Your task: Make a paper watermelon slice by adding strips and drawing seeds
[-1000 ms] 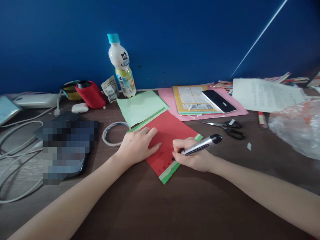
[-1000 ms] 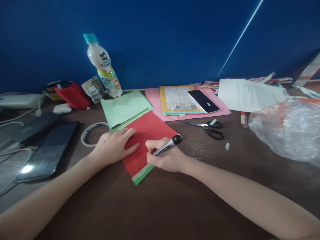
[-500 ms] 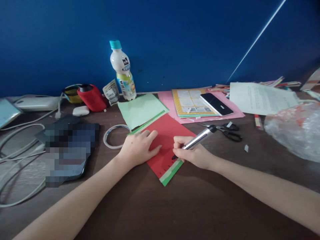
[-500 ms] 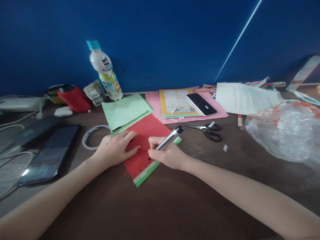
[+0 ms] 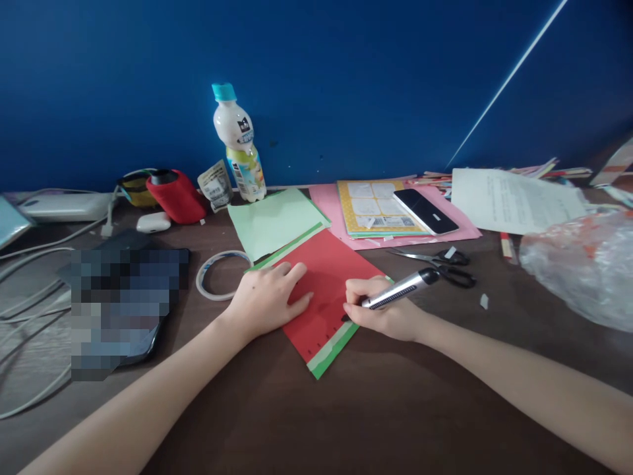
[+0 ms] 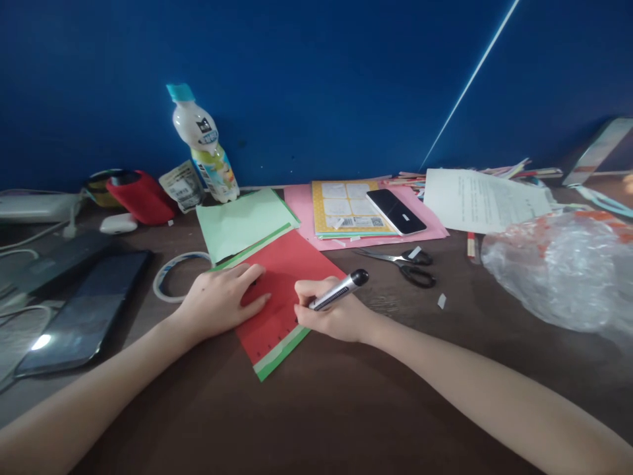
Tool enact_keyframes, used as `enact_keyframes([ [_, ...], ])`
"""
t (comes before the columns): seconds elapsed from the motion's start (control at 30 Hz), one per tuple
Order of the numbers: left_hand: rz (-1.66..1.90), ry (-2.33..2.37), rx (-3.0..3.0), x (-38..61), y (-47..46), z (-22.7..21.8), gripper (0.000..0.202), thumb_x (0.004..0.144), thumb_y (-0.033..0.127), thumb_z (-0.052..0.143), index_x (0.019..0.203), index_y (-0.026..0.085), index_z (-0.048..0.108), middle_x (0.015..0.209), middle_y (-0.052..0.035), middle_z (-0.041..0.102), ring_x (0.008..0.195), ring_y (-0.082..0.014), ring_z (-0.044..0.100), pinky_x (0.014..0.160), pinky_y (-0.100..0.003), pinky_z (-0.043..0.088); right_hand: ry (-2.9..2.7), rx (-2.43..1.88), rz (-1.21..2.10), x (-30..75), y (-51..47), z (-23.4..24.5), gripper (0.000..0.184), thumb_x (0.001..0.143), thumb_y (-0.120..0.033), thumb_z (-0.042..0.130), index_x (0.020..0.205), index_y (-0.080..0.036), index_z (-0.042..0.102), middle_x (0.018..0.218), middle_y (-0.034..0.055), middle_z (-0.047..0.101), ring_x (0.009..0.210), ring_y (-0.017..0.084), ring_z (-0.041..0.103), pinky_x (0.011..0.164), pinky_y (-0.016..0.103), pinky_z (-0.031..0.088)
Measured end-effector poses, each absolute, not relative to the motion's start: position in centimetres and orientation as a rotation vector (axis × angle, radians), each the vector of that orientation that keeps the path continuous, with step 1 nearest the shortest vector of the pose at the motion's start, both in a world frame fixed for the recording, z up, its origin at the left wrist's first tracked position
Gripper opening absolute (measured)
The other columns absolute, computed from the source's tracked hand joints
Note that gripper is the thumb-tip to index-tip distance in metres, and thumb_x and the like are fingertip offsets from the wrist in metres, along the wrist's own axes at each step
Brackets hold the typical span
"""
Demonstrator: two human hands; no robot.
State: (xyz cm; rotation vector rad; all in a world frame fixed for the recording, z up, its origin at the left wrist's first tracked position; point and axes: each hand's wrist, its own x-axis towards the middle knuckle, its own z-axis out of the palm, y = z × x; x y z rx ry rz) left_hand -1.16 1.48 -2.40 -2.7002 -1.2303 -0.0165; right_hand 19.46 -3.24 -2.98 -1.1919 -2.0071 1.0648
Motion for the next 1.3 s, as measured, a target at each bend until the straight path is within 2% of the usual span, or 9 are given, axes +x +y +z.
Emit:
enact_keyframes([
  [0.2,0.006,-1.226,-2.696,-1.1,1.4,-2.4,0.03,0.081,0.043,0.033,0.097,0.021,0.046,0.081,-0.0021,0.061,0.068,-0.0187,0.059,0.047,-0.026,0.032,-2.027,-1.176,1.062,19.6,-3.3,-3.1,0.025,0.074,-0.017,0.048,0.056,-0.018,0.031,0.051,-0.0065,0.035,0.046,0.006,0.03,0.045,0.02,0.025],
  [0.43,0.019,-1.24,-2.692,-1.0,1.4,-2.4,0.033,0.081,0.044,0.034,0.098,0.02,0.048,0.081,-0.0027,0.062,0.068,-0.0188,0.059,0.048,-0.026,0.034,-2.042,-1.136,1.046,19.3,-3.1,-3.0,0.026,0.07,-0.01,0.047,0.054,-0.018,0.027,0.05,-0.007,0.032,0.045,0.005,0.029,0.044,0.02,0.023],
  [0.53,-0.001,-1.239,-2.689,-1.1,1.3,-2.3,0.043,0.081,0.052,0.033,0.108,0.02,0.046,0.085,-0.004,0.062,0.071,-0.0193,0.059,0.049,-0.025,0.035,-2.022,-1.135,1.064,19.4,-3.2,-3.1,0.026,0.07,-0.01,0.048,0.054,-0.018,0.028,0.049,-0.0071,0.032,0.045,0.005,0.028,0.044,0.02,0.023],
  [0.63,-0.035,-1.214,-2.707,-1.2,1.5,-2.3,0.051,0.081,0.055,0.032,0.12,0.025,0.041,0.089,-0.0034,0.063,0.073,-0.019,0.06,0.051,-0.025,0.036,-1.922,-1.135,1.045,19.8,-3.4,-3.3,0.025,0.074,-0.016,0.047,0.056,-0.018,0.03,0.05,-0.0065,0.035,0.046,0.006,0.03,0.045,0.02,0.025],
  [0.83,-0.045,-1.164,-2.799,-2.0,2.2,-2.1,0.051,0.077,0.055,0.038,0.119,0.027,0.047,0.091,-0.0025,0.065,0.076,-0.0178,0.061,0.054,-0.024,0.04,-1.951,-1.138,0.913,20.2,-3.4,-3.3,0.027,0.075,-0.018,0.047,0.055,-0.019,0.028,0.05,-0.0064,0.031,0.046,0.006,0.027,0.046,0.021,0.024],
  [1.03,-0.123,-1.144,-2.821,-2.3,2.6,-2.5,0.042,0.08,0.045,0.037,0.114,0.025,0.053,0.087,-0.0032,0.067,0.073,-0.0163,0.062,0.058,-0.024,0.043,-2.064,-1.159,0.902,19.9,-3.1,-3.4,0.026,0.075,-0.019,0.047,0.056,-0.018,0.03,0.052,-0.0063,0.032,0.047,0.006,0.029,0.046,0.02,0.024],
  [1.17,-0.161,-1.149,-2.798,-2.1,2.6,-2.8,0.037,0.082,0.035,0.034,0.11,0.025,0.055,0.082,-0.0023,0.067,0.069,-0.0155,0.062,0.053,-0.023,0.042,-2.074,-1.174,0.928,19.9,-3.0,-3.5,0.026,0.076,-0.02,0.047,0.056,-0.018,0.032,0.053,-0.0061,0.033,0.048,0.006,0.029,0.047,0.02,0.025],
  [1.3,-0.149,-1.134,-2.769,-2.1,2.6,-2.9,0.036,0.082,0.033,0.033,0.11,0.026,0.055,0.079,-0.0011,0.067,0.066,-0.0152,0.062,0.05,-0.023,0.039,-2.061,-1.183,0.953,19.9,-3.0,-3.3,0.024,0.075,-0.019,0.048,0.056,-0.018,0.033,0.052,-0.0063,0.034,0.048,0.006,0.03,0.046,0.02,0.025],
])
